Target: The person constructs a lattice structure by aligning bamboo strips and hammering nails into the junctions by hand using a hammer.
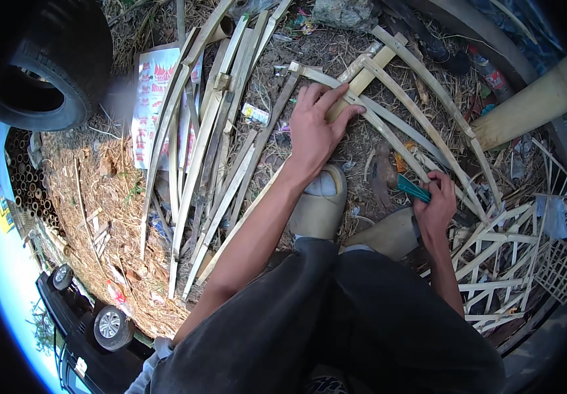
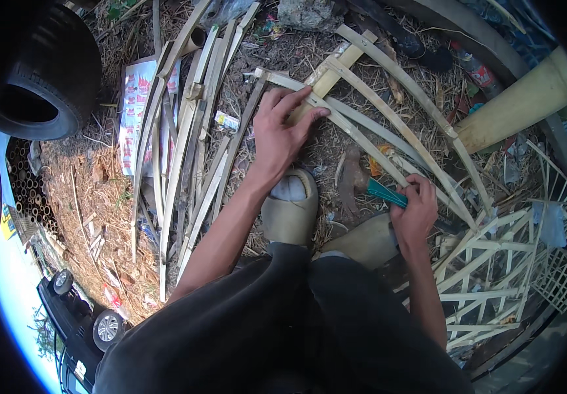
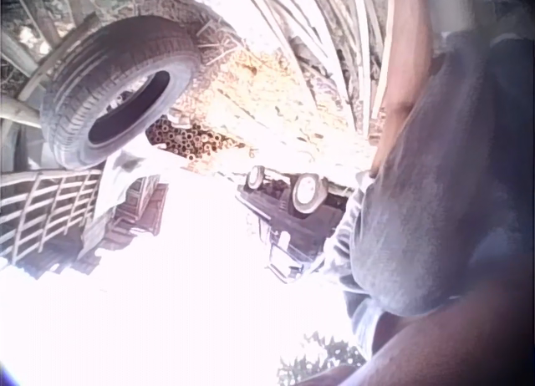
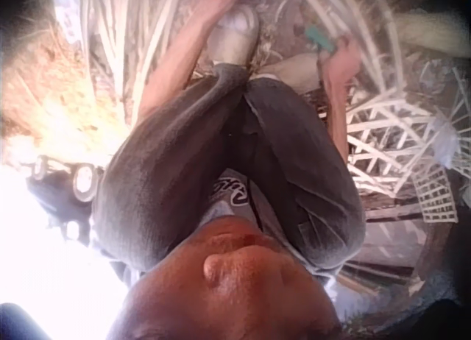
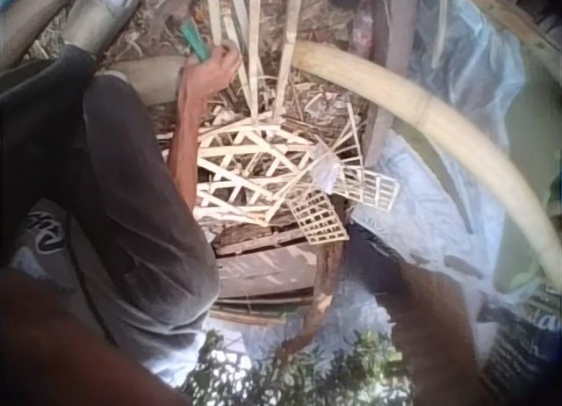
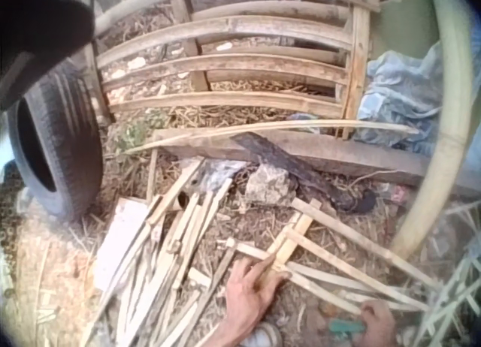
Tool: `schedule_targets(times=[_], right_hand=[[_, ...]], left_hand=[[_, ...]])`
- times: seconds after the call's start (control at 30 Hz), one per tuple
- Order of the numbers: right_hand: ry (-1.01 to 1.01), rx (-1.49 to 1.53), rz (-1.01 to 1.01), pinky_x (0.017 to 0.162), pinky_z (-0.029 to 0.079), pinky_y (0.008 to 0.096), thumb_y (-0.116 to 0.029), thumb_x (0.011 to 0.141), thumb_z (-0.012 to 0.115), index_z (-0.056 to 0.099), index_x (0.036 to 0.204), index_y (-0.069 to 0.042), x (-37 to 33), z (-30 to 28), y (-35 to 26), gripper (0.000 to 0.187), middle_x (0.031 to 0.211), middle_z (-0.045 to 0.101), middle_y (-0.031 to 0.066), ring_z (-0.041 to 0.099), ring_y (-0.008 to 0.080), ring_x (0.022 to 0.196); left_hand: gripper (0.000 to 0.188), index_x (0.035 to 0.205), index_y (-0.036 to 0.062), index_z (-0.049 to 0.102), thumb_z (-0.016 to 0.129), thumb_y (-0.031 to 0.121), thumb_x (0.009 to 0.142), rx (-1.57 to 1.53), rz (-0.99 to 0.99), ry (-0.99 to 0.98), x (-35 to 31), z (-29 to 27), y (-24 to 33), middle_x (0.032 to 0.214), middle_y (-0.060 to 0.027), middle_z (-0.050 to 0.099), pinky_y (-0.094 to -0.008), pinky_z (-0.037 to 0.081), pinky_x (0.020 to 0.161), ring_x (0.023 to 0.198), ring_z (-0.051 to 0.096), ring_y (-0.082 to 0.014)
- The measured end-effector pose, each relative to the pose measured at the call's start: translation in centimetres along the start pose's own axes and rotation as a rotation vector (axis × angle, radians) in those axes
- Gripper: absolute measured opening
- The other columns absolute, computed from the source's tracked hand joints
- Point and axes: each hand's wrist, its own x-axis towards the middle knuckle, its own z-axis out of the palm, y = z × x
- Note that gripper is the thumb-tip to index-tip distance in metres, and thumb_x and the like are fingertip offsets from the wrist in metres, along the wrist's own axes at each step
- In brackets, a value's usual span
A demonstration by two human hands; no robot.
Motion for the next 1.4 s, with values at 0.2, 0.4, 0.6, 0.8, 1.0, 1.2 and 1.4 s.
schedule_targets(times=[0.2, 0.4, 0.6, 0.8, 1.0, 1.2, 1.4], right_hand=[[0.021, 0.027, -0.003, 0.086, 0.051, 0.0435, 0.001, 0.072, 0.069, 0.066, 0.081, 0.001, 0.0, 0.9, -0.5, 0.010, 0.114, 0.067, 0.0095, 0.063, 0.0326, 0.100], [0.023, 0.062, 0.012, 0.086, 0.052, 0.0443, 0.000, 0.074, 0.070, 0.065, 0.081, 0.000, 0.1, -0.5, -0.7, 0.009, 0.111, 0.070, 0.0109, 0.065, 0.0344, 0.099], [-0.190, 0.042, 0.053, 0.089, 0.054, 0.0457, -0.002, 0.071, 0.078, 0.071, 0.091, -0.001, 1.1, 0.1, -1.3, 0.022, 0.115, 0.066, 0.0107, 0.063, 0.0320, 0.106], [-0.218, 0.100, 0.136, 0.087, 0.054, 0.0451, -0.003, 0.071, 0.079, 0.071, 0.097, -0.001, 1.6, -2.3, -2.6, 0.026, 0.114, 0.067, 0.0102, 0.064, 0.0336, 0.106], [-0.255, 0.179, 0.079, 0.085, 0.054, 0.0461, -0.005, 0.076, 0.077, 0.070, 0.098, 0.000, 2.0, -2.7, -0.3, 0.023, 0.103, 0.070, 0.0113, 0.066, 0.0341, 0.100], [-0.262, 0.210, -0.013, 0.072, 0.048, 0.0490, -0.010, 0.084, 0.077, 0.067, 0.086, 0.001, 6.1, -3.9, -3.7, 0.015, 0.091, 0.068, 0.0182, 0.065, 0.0399, 0.084], [-0.304, 0.426, -0.006, 0.068, 0.046, 0.0491, -0.015, 0.089, 0.076, 0.065, 0.088, 0.003, 6.0, -2.9, -5.4, 0.021, 0.077, 0.063, 0.0218, 0.063, 0.0446, 0.076]], left_hand=[[0.046, 0.116, 0.0043, 0.078, 0.091, 0.025, 0.076, -0.003, 0.016, 0.011, -0.1, -0.4, -0.2, 0.099, -0.0104, 0.066, -0.0369, 0.054, 0.076, 0.088, 0.065, -0.0248], [0.047, 0.117, 0.0025, 0.077, 0.091, 0.023, 0.077, -0.036, 0.034, -0.007, 0.1, -0.2, 0.2, 0.099, -0.0112, 0.067, -0.0356, 0.054, 0.075, 0.088, 0.065, -0.0255], [0.044, 0.120, 0.0014, 0.076, 0.089, 0.019, 0.082, -0.060, -0.035, -0.028, -0.4, -0.1, -1.0, 0.101, -0.0112, 0.070, -0.0327, 0.054, 0.076, 0.087, 0.069, -0.0201], [0.045, 0.126, 0.0029, 0.075, 0.087, 0.011, 0.083, -0.056, -0.074, -0.049, 0.5, -1.8, 1.2, 0.092, -0.0120, 0.067, -0.0333, 0.054, 0.076, 0.081, 0.066, -0.0211], [0.045, 0.129, 0.0089, 0.075, 0.086, 0.014, 0.085, -0.031, -0.048, -0.084, 0.7, -1.1, 1.6, 0.087, -0.0101, 0.065, -0.0339, 0.051, 0.069, 0.076, 0.063, -0.0193], [0.056, 0.148, 0.0152, 0.061, 0.079, 0.015, 0.096, -0.108, -0.204, -0.002, 1.7, -2.3, 0.6, 0.081, 0.0016, 0.059, -0.0234, 0.036, 0.053, 0.064, 0.044, -0.0044], [0.055, 0.151, 0.0095, 0.056, 0.072, 0.014, 0.099, -0.152, -0.282, -0.049, 2.1, -2.6, 0.5, 0.086, -0.0012, 0.065, -0.0245, 0.043, 0.059, 0.068, 0.048, -0.0065]])
